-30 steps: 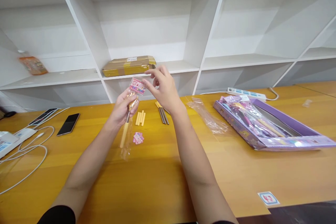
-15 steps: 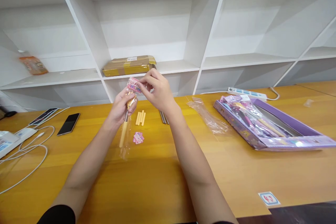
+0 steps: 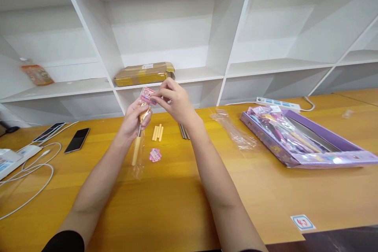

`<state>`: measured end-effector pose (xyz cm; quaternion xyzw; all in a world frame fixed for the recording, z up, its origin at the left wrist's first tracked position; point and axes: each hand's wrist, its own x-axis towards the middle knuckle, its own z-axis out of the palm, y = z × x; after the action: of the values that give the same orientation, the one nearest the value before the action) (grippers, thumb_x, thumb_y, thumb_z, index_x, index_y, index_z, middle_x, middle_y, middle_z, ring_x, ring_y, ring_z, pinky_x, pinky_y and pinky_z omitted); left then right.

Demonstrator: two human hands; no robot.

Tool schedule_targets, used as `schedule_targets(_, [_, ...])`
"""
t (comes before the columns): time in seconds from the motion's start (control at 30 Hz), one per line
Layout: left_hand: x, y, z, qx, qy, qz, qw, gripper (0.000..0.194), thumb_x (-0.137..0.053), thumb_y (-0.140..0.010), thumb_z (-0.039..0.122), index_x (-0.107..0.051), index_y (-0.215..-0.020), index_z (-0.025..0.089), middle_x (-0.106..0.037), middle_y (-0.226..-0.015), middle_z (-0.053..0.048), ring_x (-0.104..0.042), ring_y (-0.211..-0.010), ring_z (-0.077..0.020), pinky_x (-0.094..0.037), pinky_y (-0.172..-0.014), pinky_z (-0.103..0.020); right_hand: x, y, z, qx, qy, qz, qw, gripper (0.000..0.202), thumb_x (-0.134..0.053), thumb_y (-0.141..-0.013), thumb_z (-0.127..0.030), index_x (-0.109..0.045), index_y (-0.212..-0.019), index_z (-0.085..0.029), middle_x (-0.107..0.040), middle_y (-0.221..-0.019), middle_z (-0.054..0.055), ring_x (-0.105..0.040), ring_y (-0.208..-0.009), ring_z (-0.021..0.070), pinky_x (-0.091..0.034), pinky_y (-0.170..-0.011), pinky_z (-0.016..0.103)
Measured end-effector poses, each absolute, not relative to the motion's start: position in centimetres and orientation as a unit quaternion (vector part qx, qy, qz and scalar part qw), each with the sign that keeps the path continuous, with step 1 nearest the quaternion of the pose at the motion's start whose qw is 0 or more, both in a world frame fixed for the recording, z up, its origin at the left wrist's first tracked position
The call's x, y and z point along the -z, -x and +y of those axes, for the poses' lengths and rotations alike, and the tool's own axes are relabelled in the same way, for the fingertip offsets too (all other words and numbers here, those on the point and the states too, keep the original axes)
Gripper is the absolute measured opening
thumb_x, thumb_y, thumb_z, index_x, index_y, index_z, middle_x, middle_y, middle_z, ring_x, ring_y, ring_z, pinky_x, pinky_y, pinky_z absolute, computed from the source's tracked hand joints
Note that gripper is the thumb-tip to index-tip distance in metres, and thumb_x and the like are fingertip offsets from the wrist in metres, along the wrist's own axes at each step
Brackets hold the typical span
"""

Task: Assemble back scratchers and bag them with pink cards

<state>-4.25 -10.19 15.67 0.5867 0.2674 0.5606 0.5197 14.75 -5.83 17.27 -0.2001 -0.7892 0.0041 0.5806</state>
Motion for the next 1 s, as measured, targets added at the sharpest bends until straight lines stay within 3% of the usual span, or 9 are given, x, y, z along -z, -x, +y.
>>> schedule_targets(0.27, [-15.2,4.2,-10.1,-0.559,-0.604,0.274,0.497,0.036,-0.076,-0.092,0.04,-0.065,-0.12,0.021,-0.049,-0.048,0.011,-0.036,-0.033,-0.0084,-0.026,-0.035,-0.02,-17.8,-14.9,-6.3,-0.018,0.2,-0.792,0.576,0.011,-0.075,-0.103,-0.034,-0.08,-0.096,-0.026,-0.06,-0.098,0.005,-0.059,-0.08,0.0184,-0.058,-0.073,0.038])
schedule_targets(0.53, [-15.1,4.0,-10.3,-0.556,-0.615,0.271,0.488,0.032,-0.076,-0.093,0.039,-0.066,-0.117,0.021,-0.049,-0.049,0.01,-0.038,-0.034,-0.0084,-0.026,-0.035,-0.021,-18.0,-15.2,-6.8,-0.013,0.199,-0.792,0.576,0.018,-0.072,-0.105,-0.036,-0.076,-0.092,-0.025,-0.062,-0.097,0.005,-0.06,-0.082,0.0188,-0.056,-0.073,0.036])
schedule_targets(0.8, [-15.0,3.6,-10.6,-0.558,-0.638,0.282,0.449,0.033,-0.076,-0.094,0.043,-0.068,-0.118,0.021,-0.051,-0.05,0.01,-0.041,-0.034,-0.0083,-0.028,-0.038,-0.021,-17.5,-13.3,-6.7,0.021,0.245,-0.737,0.63,0.034,-0.069,-0.108,-0.044,-0.064,-0.081,-0.023,-0.057,-0.086,0.004,-0.056,-0.075,0.0181,-0.051,-0.071,0.034])
schedule_targets(1.0, [-14.8,3.5,-10.8,-0.572,-0.653,0.262,0.423,0.04,-0.077,-0.096,0.045,-0.067,-0.127,0.022,-0.051,-0.052,0.01,-0.042,-0.035,-0.0089,-0.03,-0.04,-0.021,-17.5,-12.2,-7.5,0.038,0.254,-0.721,0.643,0.036,-0.069,-0.107,-0.045,-0.058,-0.08,-0.024,-0.056,-0.085,0.004,-0.055,-0.076,0.0187,-0.051,-0.071,0.034])
